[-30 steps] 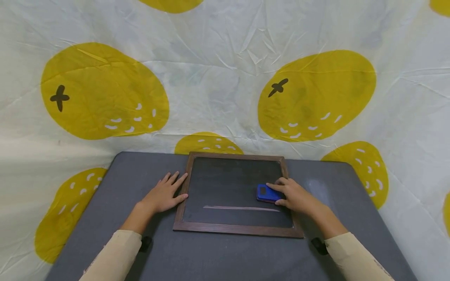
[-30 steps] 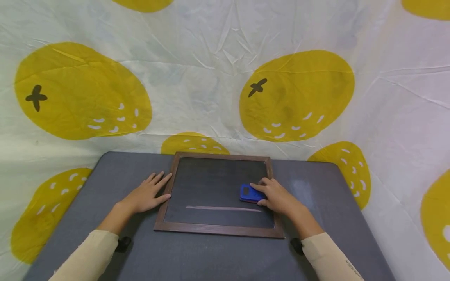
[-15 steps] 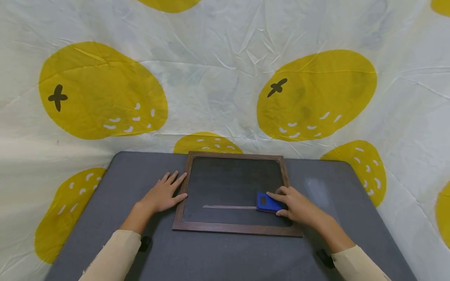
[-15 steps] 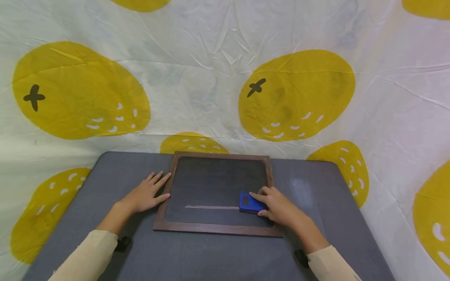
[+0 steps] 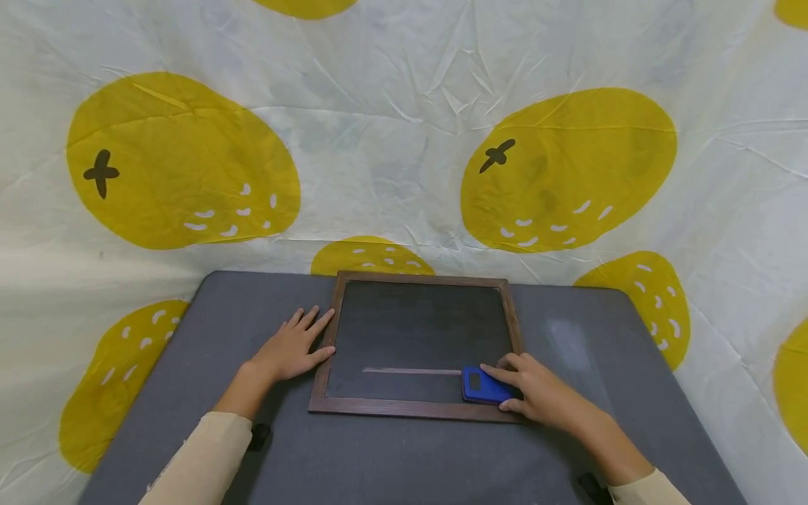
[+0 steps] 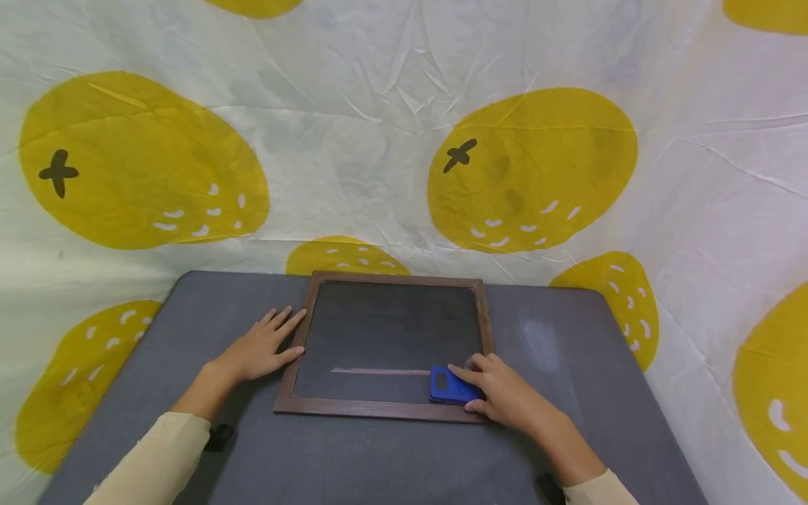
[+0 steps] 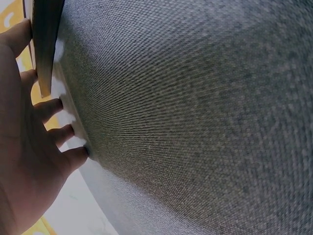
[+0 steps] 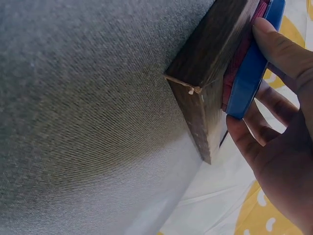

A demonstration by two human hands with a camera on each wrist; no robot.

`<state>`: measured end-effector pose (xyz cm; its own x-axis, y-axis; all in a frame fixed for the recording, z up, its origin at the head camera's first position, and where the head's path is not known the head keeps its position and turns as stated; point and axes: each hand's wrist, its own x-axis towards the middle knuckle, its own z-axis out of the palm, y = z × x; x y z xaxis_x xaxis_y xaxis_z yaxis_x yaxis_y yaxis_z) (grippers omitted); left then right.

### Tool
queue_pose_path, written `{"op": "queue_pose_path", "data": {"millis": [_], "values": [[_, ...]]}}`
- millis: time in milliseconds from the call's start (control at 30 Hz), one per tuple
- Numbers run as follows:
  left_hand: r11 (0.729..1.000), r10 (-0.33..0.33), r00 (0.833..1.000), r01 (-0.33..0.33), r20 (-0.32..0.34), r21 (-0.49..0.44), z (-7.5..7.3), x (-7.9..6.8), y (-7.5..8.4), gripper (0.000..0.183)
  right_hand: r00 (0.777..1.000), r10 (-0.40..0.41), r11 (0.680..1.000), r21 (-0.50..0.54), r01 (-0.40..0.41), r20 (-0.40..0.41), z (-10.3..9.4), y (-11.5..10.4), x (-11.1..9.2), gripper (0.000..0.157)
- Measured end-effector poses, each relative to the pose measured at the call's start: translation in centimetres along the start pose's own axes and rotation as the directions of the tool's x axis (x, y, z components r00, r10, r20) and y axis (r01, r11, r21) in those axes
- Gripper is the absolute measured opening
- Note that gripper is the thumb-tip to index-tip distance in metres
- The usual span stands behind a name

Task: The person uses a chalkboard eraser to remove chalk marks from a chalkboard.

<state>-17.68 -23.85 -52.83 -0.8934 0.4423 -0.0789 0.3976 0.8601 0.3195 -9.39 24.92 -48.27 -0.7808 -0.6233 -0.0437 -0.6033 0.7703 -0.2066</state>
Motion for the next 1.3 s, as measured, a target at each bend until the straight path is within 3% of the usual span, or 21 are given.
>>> {"op": "queue_pose_path", "data": {"millis": [667,1300], "values": [[0.999,0.011,1.000,-0.011,0.001,0.031,0.4,0.2,-0.5,0.076,1.000,-0.011,1.000,-0.013,0.011,-0.010,0.6,-0.3,0.8,0.069],[0.999,0.005,1.000,-0.007,0.030,0.046,-0.3,0.3,-0.1,0.070,0.994,-0.101,0.993,-0.052,0.104,0.041,-0.2,-3.1,5.9,0.068]]}}
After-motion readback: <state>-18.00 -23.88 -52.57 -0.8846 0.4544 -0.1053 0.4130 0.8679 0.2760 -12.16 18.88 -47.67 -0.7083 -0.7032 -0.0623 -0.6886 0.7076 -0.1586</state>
